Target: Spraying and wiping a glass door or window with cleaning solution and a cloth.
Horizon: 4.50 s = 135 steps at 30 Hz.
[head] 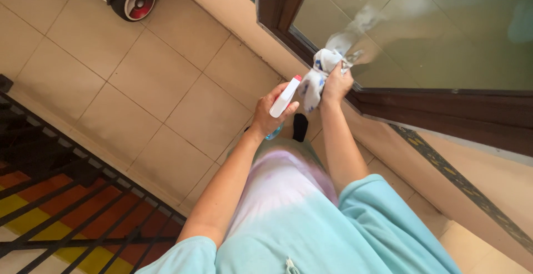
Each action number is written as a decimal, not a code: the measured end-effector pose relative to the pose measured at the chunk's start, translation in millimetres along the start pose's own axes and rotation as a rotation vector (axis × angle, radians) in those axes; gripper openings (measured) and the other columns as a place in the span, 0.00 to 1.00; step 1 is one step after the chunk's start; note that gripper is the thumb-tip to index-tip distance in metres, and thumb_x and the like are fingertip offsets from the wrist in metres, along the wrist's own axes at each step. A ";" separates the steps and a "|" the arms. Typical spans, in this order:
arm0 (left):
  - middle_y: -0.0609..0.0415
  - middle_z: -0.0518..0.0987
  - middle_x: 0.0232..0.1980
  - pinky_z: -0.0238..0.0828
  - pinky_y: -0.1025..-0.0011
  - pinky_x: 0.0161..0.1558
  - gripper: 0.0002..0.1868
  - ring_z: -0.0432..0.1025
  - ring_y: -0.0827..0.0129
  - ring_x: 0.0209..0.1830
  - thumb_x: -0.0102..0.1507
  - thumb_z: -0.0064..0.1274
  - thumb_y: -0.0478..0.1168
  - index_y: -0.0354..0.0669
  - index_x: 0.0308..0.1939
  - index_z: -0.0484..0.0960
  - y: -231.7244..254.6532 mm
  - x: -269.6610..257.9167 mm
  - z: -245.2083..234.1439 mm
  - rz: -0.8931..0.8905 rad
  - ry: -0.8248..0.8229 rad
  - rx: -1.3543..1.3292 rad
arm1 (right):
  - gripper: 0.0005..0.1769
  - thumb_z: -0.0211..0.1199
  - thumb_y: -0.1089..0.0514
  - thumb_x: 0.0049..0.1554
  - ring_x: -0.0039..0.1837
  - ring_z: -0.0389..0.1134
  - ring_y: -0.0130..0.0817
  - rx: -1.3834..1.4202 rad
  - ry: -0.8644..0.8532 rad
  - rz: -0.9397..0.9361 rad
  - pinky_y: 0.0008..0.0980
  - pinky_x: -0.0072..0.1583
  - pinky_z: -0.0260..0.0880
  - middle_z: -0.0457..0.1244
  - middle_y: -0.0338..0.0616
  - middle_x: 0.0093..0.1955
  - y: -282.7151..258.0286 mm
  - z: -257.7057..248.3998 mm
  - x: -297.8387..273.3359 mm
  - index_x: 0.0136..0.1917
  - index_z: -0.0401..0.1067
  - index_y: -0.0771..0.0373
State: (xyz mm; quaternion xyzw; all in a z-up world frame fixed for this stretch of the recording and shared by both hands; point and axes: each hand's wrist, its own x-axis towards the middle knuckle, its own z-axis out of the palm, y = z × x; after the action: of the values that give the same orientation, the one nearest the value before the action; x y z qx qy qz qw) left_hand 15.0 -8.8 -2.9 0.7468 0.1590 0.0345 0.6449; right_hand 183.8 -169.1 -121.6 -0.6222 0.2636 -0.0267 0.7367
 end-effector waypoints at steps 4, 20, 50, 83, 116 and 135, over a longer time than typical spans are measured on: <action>0.57 0.84 0.37 0.77 0.72 0.46 0.29 0.81 0.73 0.40 0.61 0.64 0.47 0.49 0.65 0.76 -2.4 0.6 1.6 -0.031 -0.033 -0.072 | 0.15 0.68 0.52 0.63 0.47 0.70 0.40 -0.571 -0.065 -0.954 0.38 0.52 0.71 0.69 0.48 0.45 -123.4 -16.1 -80.5 0.50 0.74 0.68; 0.59 0.83 0.40 0.76 0.73 0.47 0.28 0.81 0.75 0.41 0.62 0.64 0.46 0.48 0.65 0.76 -10.7 4.7 -6.0 -0.044 0.026 -0.140 | 0.05 0.61 0.52 0.66 0.56 0.66 0.28 -1.257 -0.175 -1.812 0.33 0.57 0.64 0.66 0.23 0.57 -88.9 20.1 -34.9 0.51 0.76 0.42; 0.65 0.76 0.33 0.73 0.79 0.39 0.26 0.69 0.83 0.33 0.61 0.65 0.45 0.45 0.62 0.79 67.8 -5.4 -2.2 0.147 -0.224 -0.193 | 0.18 0.54 0.46 0.66 0.63 0.63 0.44 -1.004 0.086 -1.572 0.45 0.66 0.57 0.66 0.43 0.61 -197.7 -53.8 -93.2 0.60 0.77 0.55; 0.66 0.75 0.35 0.72 0.80 0.40 0.25 0.68 0.85 0.35 0.63 0.65 0.42 0.46 0.63 0.79 87.1 -34.8 45.1 0.185 -0.198 -0.224 | 0.48 0.65 0.75 0.50 0.58 0.61 0.49 -1.053 0.001 -1.322 0.43 0.61 0.62 0.64 0.45 0.58 -203.1 -79.6 -110.7 0.80 0.58 0.52; 0.66 0.75 0.32 0.71 0.78 0.39 0.23 0.68 0.83 0.33 0.63 0.64 0.41 0.47 0.62 0.80 100.6 -16.5 48.5 0.187 -0.219 -0.227 | 0.18 0.66 0.57 0.57 0.65 0.60 0.49 -0.537 0.045 -1.605 0.47 0.67 0.61 0.59 0.47 0.63 -257.1 -62.8 -107.8 0.59 0.69 0.61; 0.66 0.73 0.34 0.71 0.78 0.38 0.23 0.68 0.83 0.33 0.63 0.60 0.34 0.42 0.62 0.78 88.1 7.7 8.4 0.200 -0.114 -0.457 | 0.37 0.62 0.69 0.51 0.69 0.58 0.45 -1.035 -0.038 -1.555 0.42 0.69 0.56 0.59 0.41 0.70 -188.0 -22.6 -87.9 0.74 0.70 0.54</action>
State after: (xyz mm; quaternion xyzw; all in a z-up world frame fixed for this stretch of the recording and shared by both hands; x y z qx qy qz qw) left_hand 41.5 -25.1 80.4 0.5942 0.0356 0.0910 0.7984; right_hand 152.9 -199.4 82.6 -0.8748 -0.2598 -0.3815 0.1472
